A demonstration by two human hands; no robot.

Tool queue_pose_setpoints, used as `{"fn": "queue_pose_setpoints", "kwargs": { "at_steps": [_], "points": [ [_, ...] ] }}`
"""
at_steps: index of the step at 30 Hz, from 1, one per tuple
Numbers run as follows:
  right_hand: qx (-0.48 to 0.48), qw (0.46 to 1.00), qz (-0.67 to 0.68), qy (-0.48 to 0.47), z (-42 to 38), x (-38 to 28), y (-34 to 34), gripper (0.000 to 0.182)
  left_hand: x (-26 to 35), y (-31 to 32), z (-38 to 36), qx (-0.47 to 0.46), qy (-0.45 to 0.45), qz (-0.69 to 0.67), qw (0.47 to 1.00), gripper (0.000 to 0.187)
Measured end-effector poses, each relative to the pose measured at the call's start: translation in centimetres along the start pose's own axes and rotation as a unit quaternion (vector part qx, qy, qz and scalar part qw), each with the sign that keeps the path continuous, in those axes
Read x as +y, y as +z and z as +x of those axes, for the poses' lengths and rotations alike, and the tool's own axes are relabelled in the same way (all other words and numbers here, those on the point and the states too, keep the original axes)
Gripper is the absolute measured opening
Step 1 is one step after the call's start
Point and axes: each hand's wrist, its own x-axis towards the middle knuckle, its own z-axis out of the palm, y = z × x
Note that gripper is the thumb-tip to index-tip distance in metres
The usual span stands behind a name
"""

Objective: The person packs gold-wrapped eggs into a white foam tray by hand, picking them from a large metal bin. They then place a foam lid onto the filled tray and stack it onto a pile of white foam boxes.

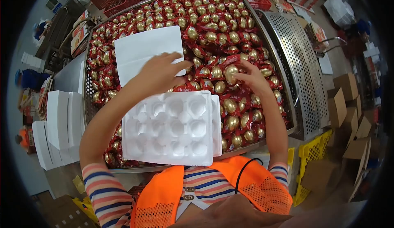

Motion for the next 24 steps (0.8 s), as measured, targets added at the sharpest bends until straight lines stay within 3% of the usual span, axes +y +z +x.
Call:
{"fn": "queue_pose_setpoints", "kwargs": {
  "at_steps": [1,3,7,8,11,16,17,19,21,22,24],
  "points": [
    [0.003,0.991,0.132,-0.008,-0.3,0.6,-0.9,0.062,-0.5,1.2,3.2,-0.043,-0.005,-0.047,0.998,0.054],
    [-0.057,0.961,0.265,-0.048,-1.5,-0.2,-1.2,0.072,-3.7,7.0,9.7,-0.066,0.058,-0.071,0.994,0.059],
    [-0.097,0.935,0.330,-0.083,-2.5,-1.0,-0.3,0.075,-4.0,14.9,15.9,-0.223,0.000,0.034,0.974,0.080],
    [-0.102,0.929,0.343,-0.094,-2.5,-0.5,-0.3,0.075,-3.7,16.3,15.6,-0.221,-0.026,-0.015,0.975,0.093],
    [-0.135,0.917,0.361,-0.107,-2.8,0.3,-0.3,0.074,-3.8,16.5,15.5,-0.182,-0.004,-0.009,0.983,0.094],
    [-0.198,0.915,0.318,-0.148,-3.4,-0.7,1.3,0.072,-4.1,15.3,15.0,-0.176,-0.008,-0.057,0.983,0.078],
    [-0.214,0.914,0.312,-0.145,-4.1,-2.1,2.3,0.071,-5.2,16.5,15.0,-0.101,0.030,-0.094,0.990,0.045],
    [-0.172,0.944,0.256,-0.114,-4.8,-2.4,2.7,0.071,-5.0,14.9,14.6,-0.101,0.009,-0.109,0.989,0.045],
    [-0.150,0.950,0.241,-0.128,-4.8,-2.2,3.2,0.067,-4.6,11.3,13.0,-0.157,-0.141,-0.372,0.904,0.047],
    [-0.139,0.953,0.234,-0.137,-4.8,-2.1,3.4,0.065,-4.9,10.6,12.2,-0.106,-0.151,-0.455,0.871,0.043],
    [-0.122,0.968,0.192,-0.105,-5.1,-2.8,4.1,0.060,-6.3,9.5,10.0,-0.047,-0.137,-0.640,0.754,0.040]
  ]
}}
